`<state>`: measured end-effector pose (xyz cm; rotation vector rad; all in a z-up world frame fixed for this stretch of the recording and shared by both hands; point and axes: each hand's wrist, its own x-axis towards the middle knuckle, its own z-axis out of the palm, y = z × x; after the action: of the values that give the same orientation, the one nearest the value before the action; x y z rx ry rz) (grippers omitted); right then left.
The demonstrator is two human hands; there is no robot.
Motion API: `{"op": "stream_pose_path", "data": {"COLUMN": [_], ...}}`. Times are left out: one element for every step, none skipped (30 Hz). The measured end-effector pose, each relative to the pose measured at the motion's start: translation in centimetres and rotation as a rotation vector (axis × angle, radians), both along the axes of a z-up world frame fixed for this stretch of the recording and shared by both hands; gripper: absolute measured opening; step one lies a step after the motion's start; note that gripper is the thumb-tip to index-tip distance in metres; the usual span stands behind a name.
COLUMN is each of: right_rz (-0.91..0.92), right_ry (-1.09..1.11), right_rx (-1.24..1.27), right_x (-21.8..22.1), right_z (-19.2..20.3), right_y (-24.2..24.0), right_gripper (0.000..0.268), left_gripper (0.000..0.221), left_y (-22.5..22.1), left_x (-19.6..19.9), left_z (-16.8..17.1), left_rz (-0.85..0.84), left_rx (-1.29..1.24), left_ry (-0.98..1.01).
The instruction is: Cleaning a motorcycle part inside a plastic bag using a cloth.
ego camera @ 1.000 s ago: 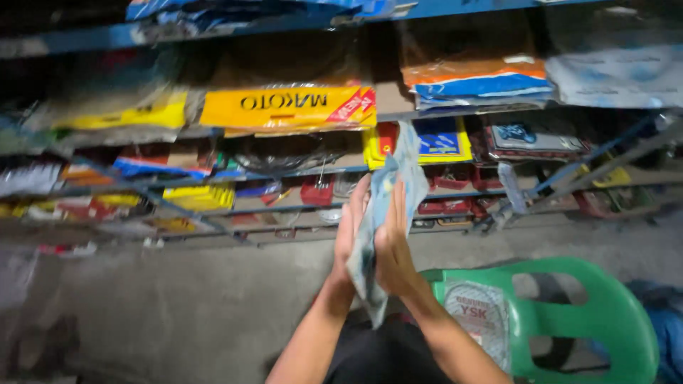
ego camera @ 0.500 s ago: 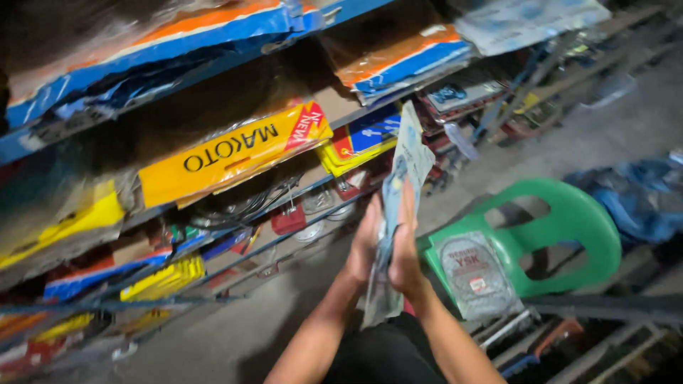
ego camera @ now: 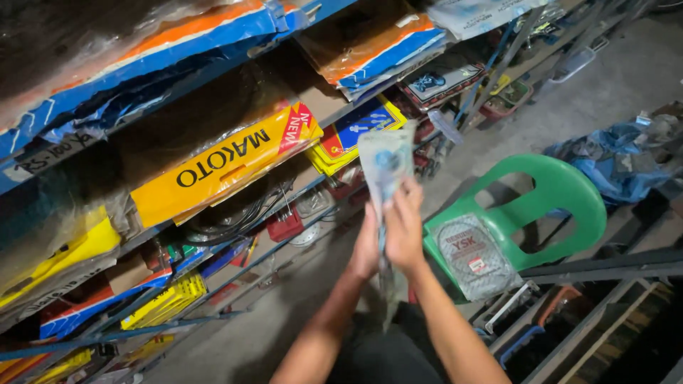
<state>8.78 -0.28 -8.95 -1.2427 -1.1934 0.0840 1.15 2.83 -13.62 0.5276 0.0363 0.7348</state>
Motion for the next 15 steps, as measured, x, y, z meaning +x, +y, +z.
{"op": "stream_pose_path", "data": {"right_rz": [-0.046,-0.086,-0.081,-0.075,-0.069,-0.048,-0.027,0.002,0.029,0.133,0.235,0.256,0.297,0.334,0.352], "right_ry": [0.005,0.007,0.004,0.065,0.125,0.115,-0.014,-0.143,-0.152,0.079,0.309,0.304,0.162,0.022,0.02], "right_rx": [-0.044,-0.086,-0.082,-0.104,-0.127,-0.121,-0.165,-0.207,-0.202,-0.316,-0.434,-0.44,-0.43,-0.414,-0.415], "right_x": [1.7,3.6,4.1,4.6,5.0,4.5,4.1,3.6,2.8,2.0,1.3,2.2,3.2,4.2,5.1], "right_z": [-1.6,-3.1,-3.4,-3.6,-3.8,-3.2,-2.5,-1.9,0.6,3.0,5.4,4.1,2.8,1.3,2.6], "right_y": [1.0,2.2,2.5,3.0,3.4,2.7,1.9,1.1,0.2,-1.1,-2.3,-2.5,-2.6,-2.8,-2.9], "right_gripper": [0.04,0.043,0.043,0.044,0.046,0.046,0.047,0.049,0.049,0.054,0.063,0.063,0.06,0.057,0.057], "left_gripper": [0.061,0.059,0.059,0.062,0.067,0.067,0.058,0.055,0.055,0.06,0.069,0.069,0.062,0.056,0.056], "left_y": [-0.8,-1.4,-1.6,-1.8,-2.0,-1.2,-0.3,0.6,0.6,0.5,0.4,0.2,0.1,0.0,-0.1], "left_x": [-0.3,-0.4,-0.3,-0.2,-0.1,0.4,0.9,1.4,1.2,0.9,0.8,1.5,2.4,3.3,3.9], "left_z": [1.5,3.2,5.3,7.5,9.7,7.2,4.7,2.2,5.7,9.0,12.3,11.6,11.0,10.2,9.9], "left_rz": [0.174,0.356,0.364,0.344,0.321,0.343,0.41,0.48,0.509,0.464,0.416,0.436,0.5,0.56,0.576], "left_rx": [0.36,0.719,0.721,0.607,0.492,0.496,0.374,0.246,0.245,0.39,0.532,0.526,0.506,0.488,0.485], "left_ry": [0.261,0.522,0.521,0.298,0.076,0.072,0.153,0.235,0.231,0.29,0.352,0.358,0.386,0.413,0.419]}}
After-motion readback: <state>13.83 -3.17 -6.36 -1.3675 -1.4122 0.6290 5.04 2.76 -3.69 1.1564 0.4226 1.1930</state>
